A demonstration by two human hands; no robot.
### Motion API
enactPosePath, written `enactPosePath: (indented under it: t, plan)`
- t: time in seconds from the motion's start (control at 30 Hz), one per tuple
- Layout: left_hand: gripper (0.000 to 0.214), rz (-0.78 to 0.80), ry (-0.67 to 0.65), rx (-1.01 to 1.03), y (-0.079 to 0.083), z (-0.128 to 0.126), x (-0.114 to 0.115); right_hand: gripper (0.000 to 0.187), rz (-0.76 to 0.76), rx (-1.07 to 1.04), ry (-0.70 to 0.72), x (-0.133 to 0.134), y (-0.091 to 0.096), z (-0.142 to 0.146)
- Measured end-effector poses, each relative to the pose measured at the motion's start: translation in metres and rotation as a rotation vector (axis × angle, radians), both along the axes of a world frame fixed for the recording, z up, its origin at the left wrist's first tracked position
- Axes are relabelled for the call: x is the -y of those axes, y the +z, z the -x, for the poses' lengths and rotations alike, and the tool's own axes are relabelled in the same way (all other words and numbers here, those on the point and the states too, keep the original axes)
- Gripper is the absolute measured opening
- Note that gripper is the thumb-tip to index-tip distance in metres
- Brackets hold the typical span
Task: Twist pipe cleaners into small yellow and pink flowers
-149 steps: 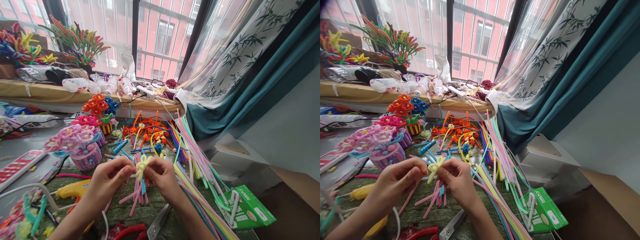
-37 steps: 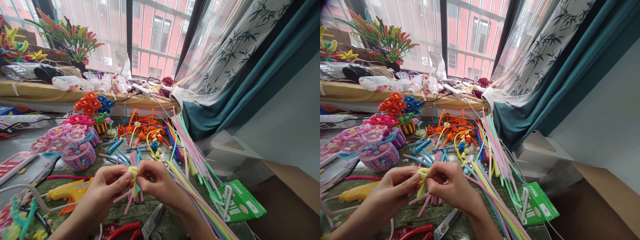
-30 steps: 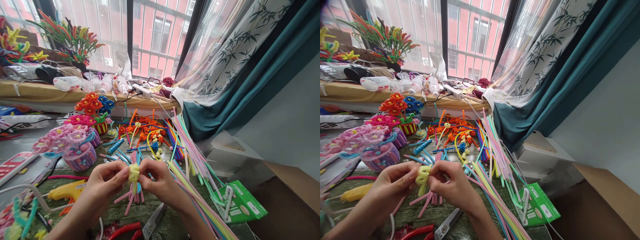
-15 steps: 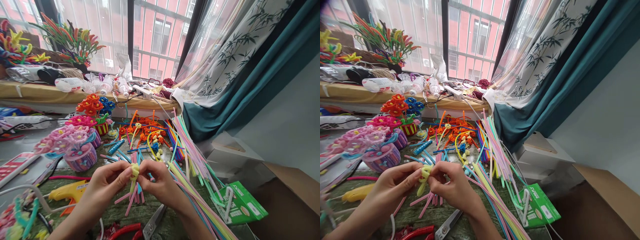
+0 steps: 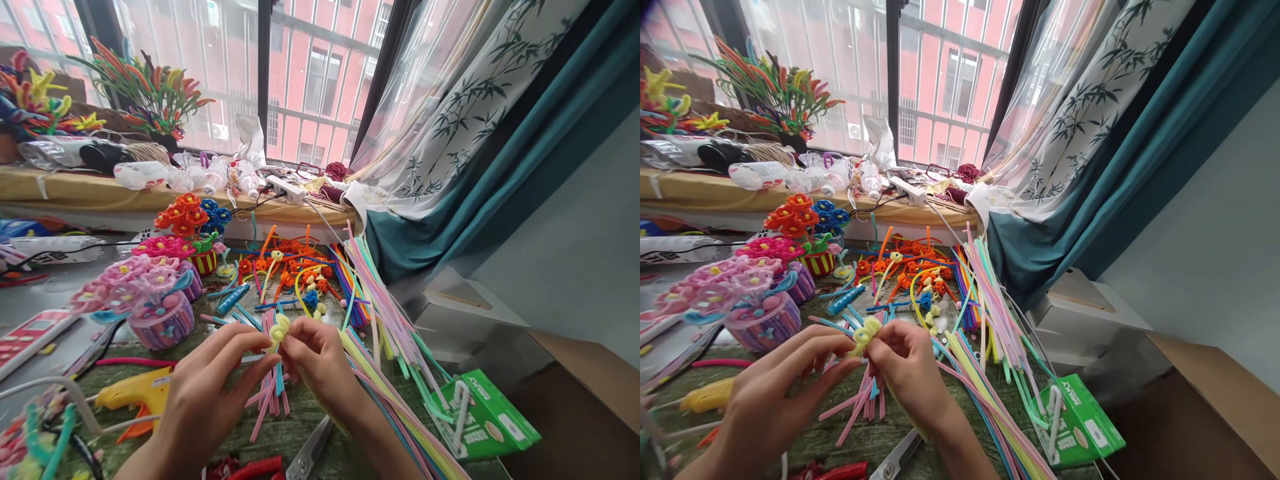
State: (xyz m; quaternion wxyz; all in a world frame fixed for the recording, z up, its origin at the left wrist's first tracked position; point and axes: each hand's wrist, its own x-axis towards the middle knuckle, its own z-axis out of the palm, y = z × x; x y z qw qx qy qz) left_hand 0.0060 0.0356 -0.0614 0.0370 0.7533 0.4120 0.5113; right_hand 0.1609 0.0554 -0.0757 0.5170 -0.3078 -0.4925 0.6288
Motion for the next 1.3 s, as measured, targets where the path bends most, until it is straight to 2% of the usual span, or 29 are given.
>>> enactPosePath:
  t: [0.17,0.4,0.7,0.83,0.93,1.13,1.3]
  plan:
    - [0.009,-0.231,0.003,-0.159,-0.004,0.002,-0.003,0.023,0.020,-0.066,0.095,-0.001,0.002,-0.001]
    - [0.010,-0.390,0.021,-0.315,-0.011,0.002,-0.003,0.025,0.098,-0.059,0.132,-0.005,-0.002,-0.001]
    - [0.015,-0.355,-0.038,-0.320,-0.015,0.002,-0.003,0.020,-0.070,0.200,-0.025,0.003,0.001,-0.001]
    - [0.010,-0.154,-0.062,-0.132,-0.013,-0.002,-0.001,0.018,-0.060,0.157,-0.052,0.000,-0.001,0.000]
    - [0.013,0.040,-0.080,0.016,-0.009,-0.006,0.002,0.019,-0.059,0.108,-0.051,-0.002,-0.002,-0.001]
    - [0.017,0.330,-0.096,0.279,-0.001,-0.013,0.008,0.016,-0.071,0.124,-0.025,-0.002,-0.002,-0.002]
    - [0.019,0.676,-0.173,0.520,0.005,-0.012,0.007,0.019,-0.062,0.044,0.015,-0.002,-0.001,-0.004]
